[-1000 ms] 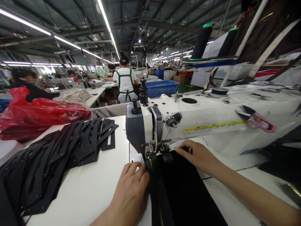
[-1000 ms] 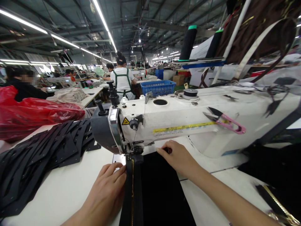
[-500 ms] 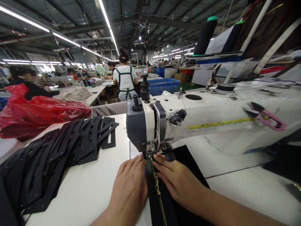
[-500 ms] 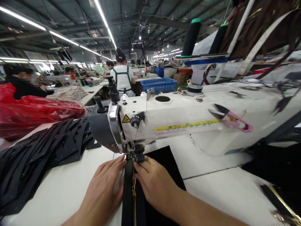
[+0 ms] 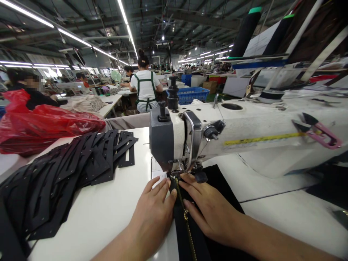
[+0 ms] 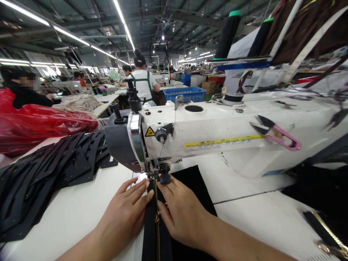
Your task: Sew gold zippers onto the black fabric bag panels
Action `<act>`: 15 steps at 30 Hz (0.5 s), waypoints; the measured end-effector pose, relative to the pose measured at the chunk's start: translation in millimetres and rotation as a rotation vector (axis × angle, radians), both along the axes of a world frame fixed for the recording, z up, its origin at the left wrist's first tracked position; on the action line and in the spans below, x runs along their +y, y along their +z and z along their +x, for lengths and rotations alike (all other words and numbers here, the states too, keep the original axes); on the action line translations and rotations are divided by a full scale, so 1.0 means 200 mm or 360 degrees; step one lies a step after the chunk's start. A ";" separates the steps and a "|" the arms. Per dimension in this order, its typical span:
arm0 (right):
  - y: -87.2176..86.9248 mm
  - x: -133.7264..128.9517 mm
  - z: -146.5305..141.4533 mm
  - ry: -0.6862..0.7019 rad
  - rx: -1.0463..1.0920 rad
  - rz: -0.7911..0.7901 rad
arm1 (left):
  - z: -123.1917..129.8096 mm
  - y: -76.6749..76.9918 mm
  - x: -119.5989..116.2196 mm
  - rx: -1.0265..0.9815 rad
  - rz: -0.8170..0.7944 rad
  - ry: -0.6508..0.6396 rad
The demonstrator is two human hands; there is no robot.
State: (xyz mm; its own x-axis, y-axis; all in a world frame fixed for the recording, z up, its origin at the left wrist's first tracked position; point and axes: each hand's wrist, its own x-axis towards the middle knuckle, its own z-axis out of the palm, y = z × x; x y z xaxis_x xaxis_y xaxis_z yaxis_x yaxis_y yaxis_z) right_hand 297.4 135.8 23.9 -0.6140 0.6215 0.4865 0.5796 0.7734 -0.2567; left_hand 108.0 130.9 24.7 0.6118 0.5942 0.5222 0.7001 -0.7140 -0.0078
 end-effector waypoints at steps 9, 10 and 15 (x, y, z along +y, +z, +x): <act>-0.01 0.02 -0.01 0.0030 -0.0183 0.0189 | 0.01 0.00 -0.02 -0.0055 -0.0061 0.0079; -0.01 0.02 -0.01 0.0029 -0.0187 0.0217 | 0.01 0.00 -0.02 -0.0064 -0.0067 0.0090; -0.07 0.06 0.00 0.0039 -0.0151 0.0307 | 0.00 -0.02 -0.01 -0.0034 -0.0110 0.0179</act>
